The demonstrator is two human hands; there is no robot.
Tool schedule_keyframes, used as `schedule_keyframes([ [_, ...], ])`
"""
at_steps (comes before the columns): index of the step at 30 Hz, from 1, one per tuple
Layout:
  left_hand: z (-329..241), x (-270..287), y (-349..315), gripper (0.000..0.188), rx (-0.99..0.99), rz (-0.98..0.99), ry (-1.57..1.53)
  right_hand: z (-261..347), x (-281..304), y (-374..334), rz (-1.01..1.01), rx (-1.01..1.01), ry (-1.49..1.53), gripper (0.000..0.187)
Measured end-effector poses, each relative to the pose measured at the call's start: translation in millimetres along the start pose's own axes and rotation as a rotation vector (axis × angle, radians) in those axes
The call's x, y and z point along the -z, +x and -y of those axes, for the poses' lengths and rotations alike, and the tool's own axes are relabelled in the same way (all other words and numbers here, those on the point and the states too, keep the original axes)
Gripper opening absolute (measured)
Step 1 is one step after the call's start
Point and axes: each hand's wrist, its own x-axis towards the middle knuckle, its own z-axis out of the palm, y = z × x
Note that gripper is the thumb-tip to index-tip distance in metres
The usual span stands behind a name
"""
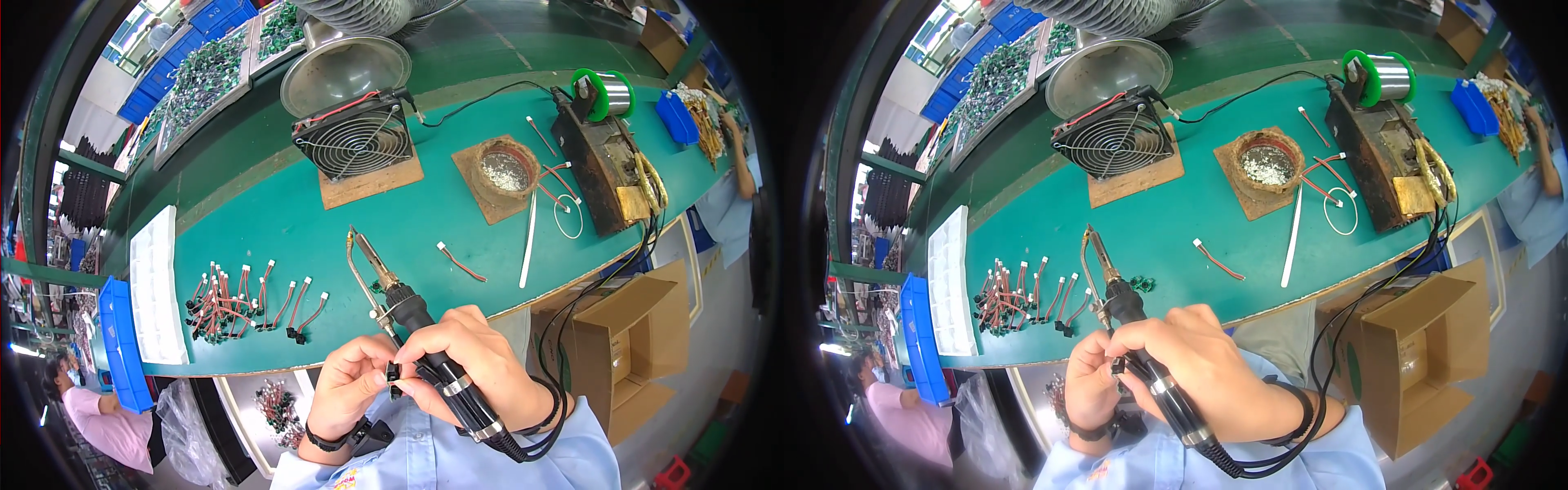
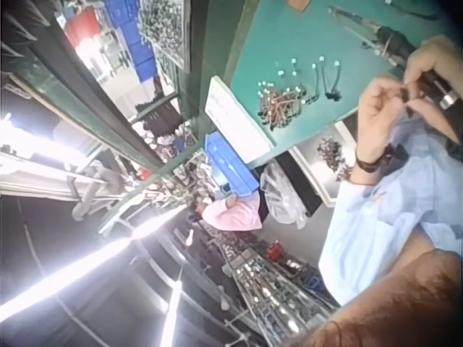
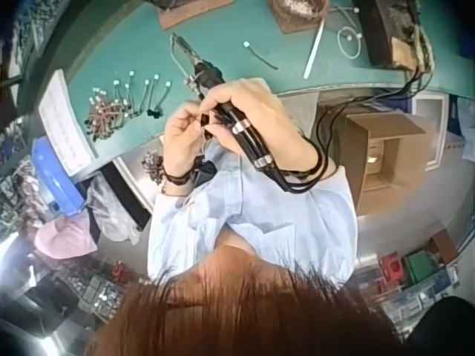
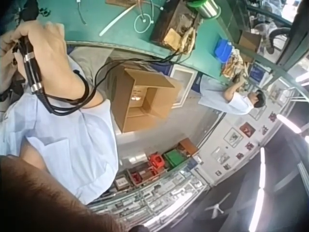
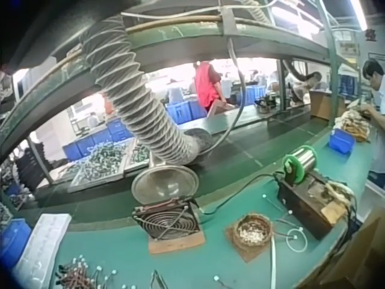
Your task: The person picks up a circuit board and wires, joins them using a soldering iron, and places the completed assembly onto the table. This process is repeated for another circuit board before the person gathers the finished components and moves them into a tray.
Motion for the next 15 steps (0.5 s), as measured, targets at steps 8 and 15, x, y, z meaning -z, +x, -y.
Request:
schedule_keyframes([
  [8, -0.7, -1.6, 1.6, 0.017, 0.013, 0.016, -0.002, 0.1, 1.7, -0.7, -0.008, 0.018, -0.020, 0.036],
  [15, -5.4, -9.7, 4.8, 0.016, -0.051, -0.005, -0.004, -3.9, -0.8, -3.1, -0.027, -0.005, -0.016, 0.036],
])
